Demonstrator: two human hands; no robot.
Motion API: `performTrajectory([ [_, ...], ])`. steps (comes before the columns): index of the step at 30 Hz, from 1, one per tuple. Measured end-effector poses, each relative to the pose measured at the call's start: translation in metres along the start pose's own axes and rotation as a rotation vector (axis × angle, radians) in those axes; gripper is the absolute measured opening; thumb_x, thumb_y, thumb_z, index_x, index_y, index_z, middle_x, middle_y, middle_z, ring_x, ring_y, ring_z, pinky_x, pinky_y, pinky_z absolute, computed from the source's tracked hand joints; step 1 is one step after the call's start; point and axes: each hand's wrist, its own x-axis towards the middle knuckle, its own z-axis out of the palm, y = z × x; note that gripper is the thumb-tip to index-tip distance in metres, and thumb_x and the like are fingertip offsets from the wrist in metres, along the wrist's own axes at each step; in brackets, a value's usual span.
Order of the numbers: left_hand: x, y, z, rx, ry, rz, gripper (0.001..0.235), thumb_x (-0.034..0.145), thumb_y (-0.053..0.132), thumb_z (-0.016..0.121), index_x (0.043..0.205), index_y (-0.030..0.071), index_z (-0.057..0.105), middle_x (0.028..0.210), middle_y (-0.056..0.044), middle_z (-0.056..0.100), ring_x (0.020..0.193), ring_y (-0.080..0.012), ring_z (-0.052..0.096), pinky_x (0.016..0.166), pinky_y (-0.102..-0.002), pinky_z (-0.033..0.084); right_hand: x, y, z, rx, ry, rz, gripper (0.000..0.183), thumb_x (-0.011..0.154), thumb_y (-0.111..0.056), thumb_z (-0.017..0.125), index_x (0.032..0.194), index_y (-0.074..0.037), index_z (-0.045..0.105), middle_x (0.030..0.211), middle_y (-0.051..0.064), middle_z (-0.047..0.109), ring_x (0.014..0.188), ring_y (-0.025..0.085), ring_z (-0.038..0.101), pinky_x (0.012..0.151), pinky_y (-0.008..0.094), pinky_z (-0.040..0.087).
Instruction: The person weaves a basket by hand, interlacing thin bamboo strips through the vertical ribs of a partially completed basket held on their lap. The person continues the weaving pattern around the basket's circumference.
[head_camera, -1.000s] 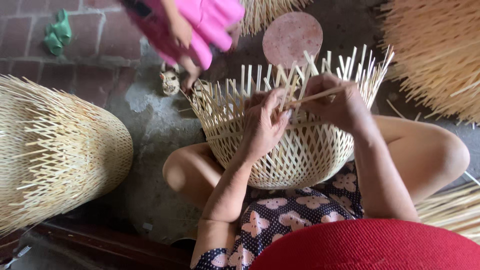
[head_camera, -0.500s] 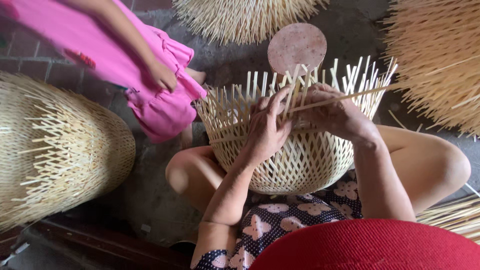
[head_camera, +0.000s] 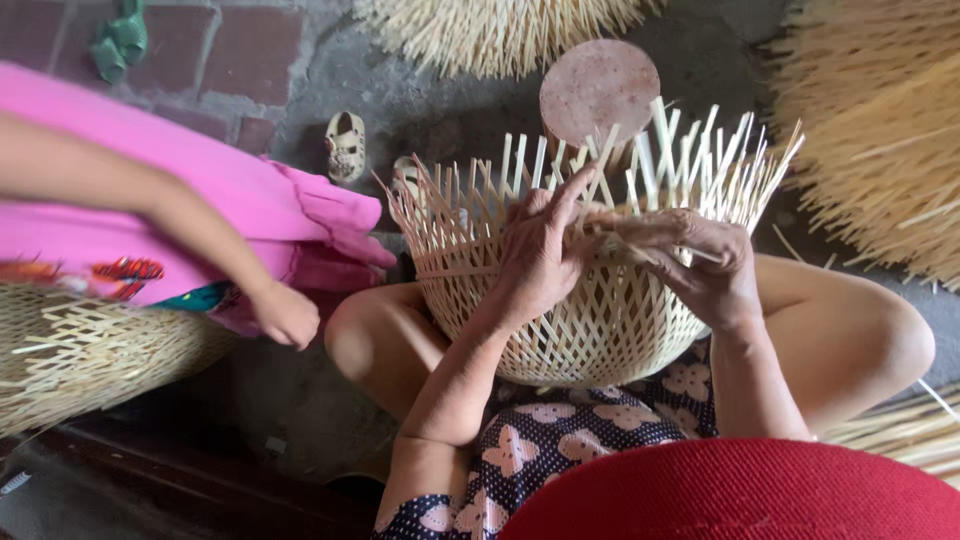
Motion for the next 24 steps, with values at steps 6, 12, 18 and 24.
performTrajectory([
  [6, -0.002, 0.008, -0.005, -0.030, 0.037, 0.021, 0.104, 0.084, 0.009, 0.086, 0.164, 0.019, 0.021, 0.150, -0.009, 0.059, 0.116, -0.0187, 0.065, 0.115, -0.038, 0.039, 0.010, -0.008, -0.009, -1.677, 0.167, 0.068, 0.028, 0.097, -0.049, 0.082, 0.114, -0.027, 0.082, 0.104, 0.009, 0.064, 0.099, 0.030, 0.053, 0.084, 0.047, 0.043],
  [12, -0.006, 0.003, -0.002, -0.014, 0.026, 0.006, 0.106, 0.084, 0.012, 0.089, 0.165, 0.021, 0.021, 0.154, -0.004, 0.056, 0.124, -0.0177, 0.063, 0.119, -0.038, 0.041, 0.015, -0.020, -0.019, -1.663, -0.008, 0.017, 0.031, 0.083, -0.052, 0.081, 0.085, -0.022, 0.076, 0.105, 0.004, 0.067, 0.101, 0.024, 0.055, 0.092, 0.043, 0.040],
  [18, -0.006, 0.002, -0.001, 0.032, 0.130, 0.069, 0.101, 0.081, 0.018, 0.089, 0.160, 0.019, 0.027, 0.150, -0.012, 0.051, 0.132, -0.0248, 0.054, 0.121, -0.040, 0.042, 0.014, 0.013, -0.051, -0.908, 0.059, 0.578, 0.014, 0.094, -0.026, 0.076, 0.091, -0.013, 0.072, 0.064, -0.006, 0.061, 0.052, 0.006, 0.050, 0.046, 0.028, 0.037],
  [24, -0.018, -0.004, 0.016, 0.055, 0.079, 0.097, 0.081, 0.095, 0.012, 0.085, 0.159, 0.017, 0.036, 0.137, -0.007, 0.063, 0.123, -0.0192, 0.061, 0.113, -0.031, 0.050, 0.004, 0.023, -0.061, -0.806, 0.074, 0.456, 0.016, 0.096, -0.022, 0.079, 0.091, -0.011, 0.069, 0.063, -0.001, 0.060, 0.052, 0.005, 0.046, 0.044, 0.024, 0.034],
])
